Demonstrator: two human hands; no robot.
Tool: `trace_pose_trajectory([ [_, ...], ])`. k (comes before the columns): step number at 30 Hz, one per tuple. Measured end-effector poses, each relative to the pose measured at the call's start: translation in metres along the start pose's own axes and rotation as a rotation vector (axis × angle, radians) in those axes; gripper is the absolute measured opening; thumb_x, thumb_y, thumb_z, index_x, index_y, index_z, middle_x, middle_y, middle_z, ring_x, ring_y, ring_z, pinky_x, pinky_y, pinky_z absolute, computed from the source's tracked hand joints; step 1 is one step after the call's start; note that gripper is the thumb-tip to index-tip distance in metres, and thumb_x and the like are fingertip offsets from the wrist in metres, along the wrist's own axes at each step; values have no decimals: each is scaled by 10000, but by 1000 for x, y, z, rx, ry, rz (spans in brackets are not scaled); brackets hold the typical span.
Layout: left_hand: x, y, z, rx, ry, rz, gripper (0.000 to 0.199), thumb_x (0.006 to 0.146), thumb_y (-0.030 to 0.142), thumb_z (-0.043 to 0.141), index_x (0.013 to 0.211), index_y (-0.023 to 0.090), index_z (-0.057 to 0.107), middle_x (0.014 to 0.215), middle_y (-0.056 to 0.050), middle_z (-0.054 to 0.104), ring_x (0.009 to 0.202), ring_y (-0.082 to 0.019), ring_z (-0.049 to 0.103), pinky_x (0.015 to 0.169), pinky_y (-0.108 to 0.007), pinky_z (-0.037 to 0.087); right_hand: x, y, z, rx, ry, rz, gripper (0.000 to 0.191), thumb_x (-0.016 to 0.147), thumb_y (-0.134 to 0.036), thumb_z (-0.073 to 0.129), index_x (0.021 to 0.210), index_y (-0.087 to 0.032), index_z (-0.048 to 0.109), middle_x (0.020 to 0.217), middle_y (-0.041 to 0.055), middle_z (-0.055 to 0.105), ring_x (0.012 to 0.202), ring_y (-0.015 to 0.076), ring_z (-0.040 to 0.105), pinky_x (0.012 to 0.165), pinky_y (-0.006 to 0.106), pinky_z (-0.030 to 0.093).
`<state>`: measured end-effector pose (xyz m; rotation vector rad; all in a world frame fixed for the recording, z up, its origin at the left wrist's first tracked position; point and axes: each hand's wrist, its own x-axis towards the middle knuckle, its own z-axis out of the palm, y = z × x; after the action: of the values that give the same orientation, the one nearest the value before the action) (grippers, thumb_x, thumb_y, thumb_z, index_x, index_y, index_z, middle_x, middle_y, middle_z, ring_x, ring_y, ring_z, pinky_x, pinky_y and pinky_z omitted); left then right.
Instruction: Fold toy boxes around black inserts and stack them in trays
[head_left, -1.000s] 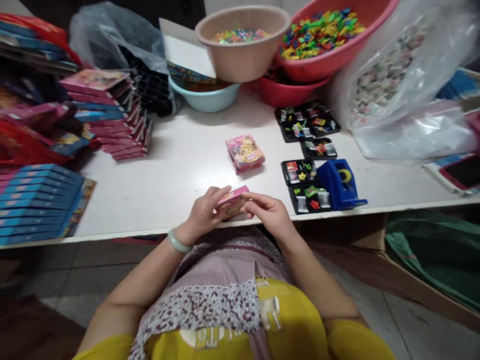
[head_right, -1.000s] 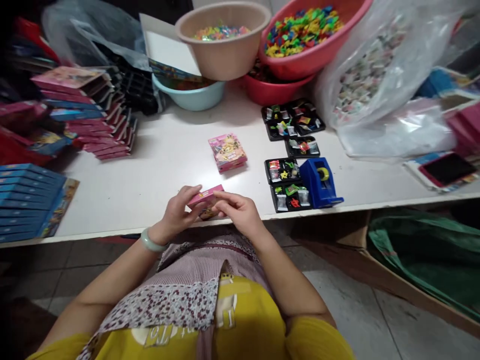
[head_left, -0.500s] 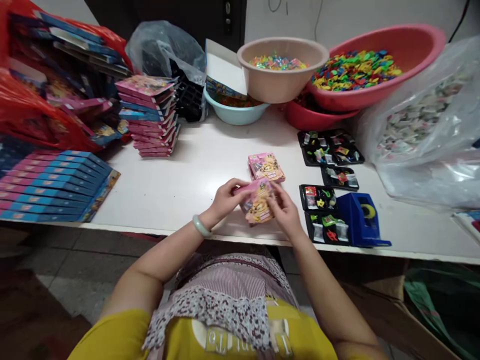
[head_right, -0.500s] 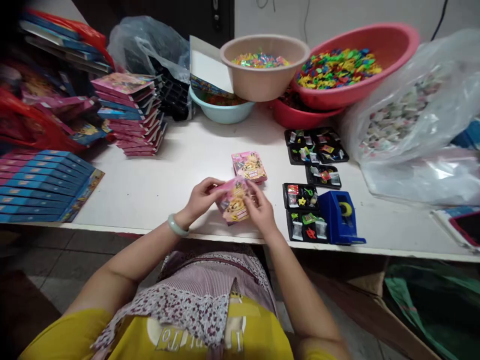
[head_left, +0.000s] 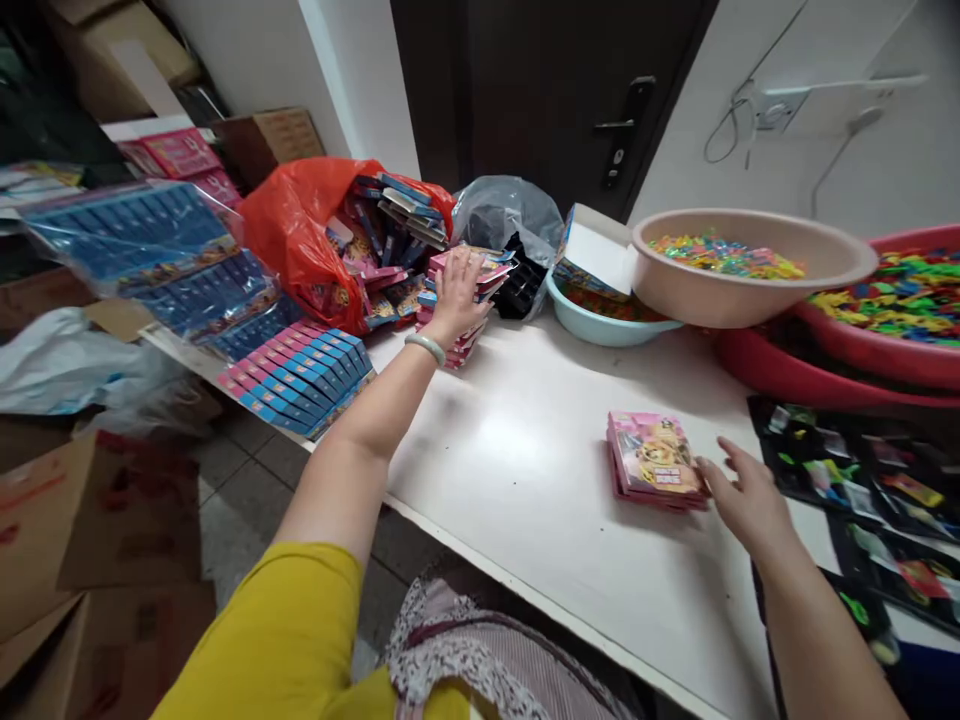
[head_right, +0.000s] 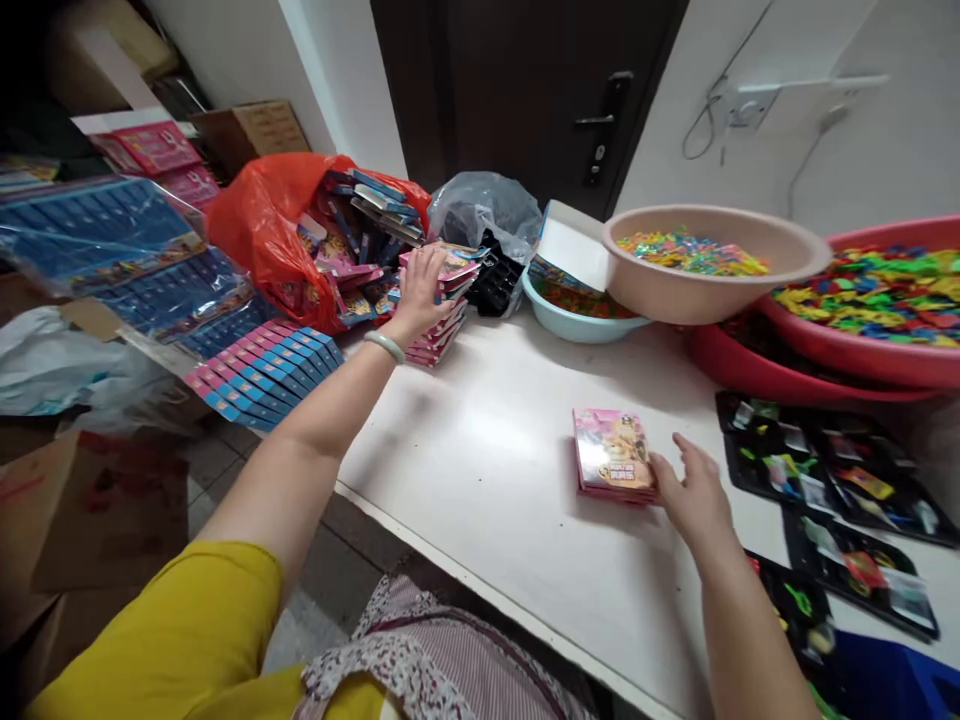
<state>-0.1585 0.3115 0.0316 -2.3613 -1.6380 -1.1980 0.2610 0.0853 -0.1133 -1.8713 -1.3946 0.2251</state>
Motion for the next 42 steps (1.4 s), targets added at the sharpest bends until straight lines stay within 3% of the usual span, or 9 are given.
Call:
trace_pose_trajectory([
  [7, 20, -12, 9, 76, -69, 47, 295, 849, 158, 511, 1108, 183, 652, 1317, -134, 607, 1335, -304, 451, 1172, -558, 193, -44, -93, -7, 263, -66, -134, 335, 865, -511, 559, 1066, -285, 702, 1242, 94, 662, 1206, 286, 600, 1045, 508, 469],
  [14, -16, 18, -59, -331, 245, 101, 116, 896, 216, 502, 857, 182, 605, 906, -36, 629, 975, -190, 591, 949, -351, 446, -77, -138, 15, 461, -228, -311, 223, 912, -360, 568, 1084, -300, 697, 1132, 77, 710, 1108, 251, 649, 973, 469, 522],
  [17, -63, 48, -59, -624, -11, -77, 151, 805, 244, 592, 687, 177, 528, 692, 18, 502, 715, -133, 527, 709, -262, 454, -89, -155, 34, 587, -255, -220, 499, 854, -396, 647, 1335, -309, 543, 1371, 109, 581, 1243, 268, 568, 923, 450, 552],
  [21, -134, 76, -13, -918, -524, -480, 238, 683, 290, 667, 596, 171, 480, 586, 43, 436, 548, -97, 436, 527, -222, 361, -108, -162, 59, 695, -326, -30, 730, 794, -438, 690, 1448, -308, 391, 1296, 118, 599, 1025, 235, 656, 711, 354, 587],
  [24, -178, 83, 16, -952, -579, -643, 242, 766, 403, 624, 742, 170, 563, 726, -5, 563, 664, -134, 543, 568, -233, 421, -121, -151, 67, 712, -339, 117, 665, 798, -420, 668, 1408, -284, 440, 1097, 76, 649, 756, 162, 643, 594, 292, 557],
  [29, -239, 88, 13, -871, -268, -420, 461, 819, 420, 676, 1209, 228, 522, 1135, -86, 621, 1045, -189, 598, 828, -307, 515, -137, -135, 62, 785, -339, 177, 678, 788, -436, 681, 1406, -294, 437, 1120, 61, 618, 762, 145, 633, 636, 287, 569],
  [34, -281, 113, 3, -977, -290, -207, 409, 921, 375, 592, 1303, 257, 509, 1132, -77, 653, 992, -173, 650, 865, -322, 552, -154, -123, 36, 710, -265, 9, 399, 849, -377, 642, 1235, -301, 576, 1134, 49, 620, 835, 152, 626, 708, 295, 569],
  [38, -289, 141, 9, -914, -299, 94, 352, 931, 274, 593, 1282, 277, 562, 1121, -70, 667, 1024, -179, 640, 885, -336, 543, -171, -100, -1, 528, -186, -83, 309, 897, -339, 590, 1201, -293, 613, 1108, 58, 635, 905, 178, 633, 722, 306, 570],
  [42, -290, 162, 20, -895, -344, 163, 270, 941, 254, 576, 1209, 244, 600, 1013, -63, 675, 927, -169, 637, 782, -309, 546, -177, -84, -22, 406, -63, -87, 239, 952, -336, 493, 1103, -265, 664, 1020, 64, 673, 929, 199, 654, 781, 353, 570],
])
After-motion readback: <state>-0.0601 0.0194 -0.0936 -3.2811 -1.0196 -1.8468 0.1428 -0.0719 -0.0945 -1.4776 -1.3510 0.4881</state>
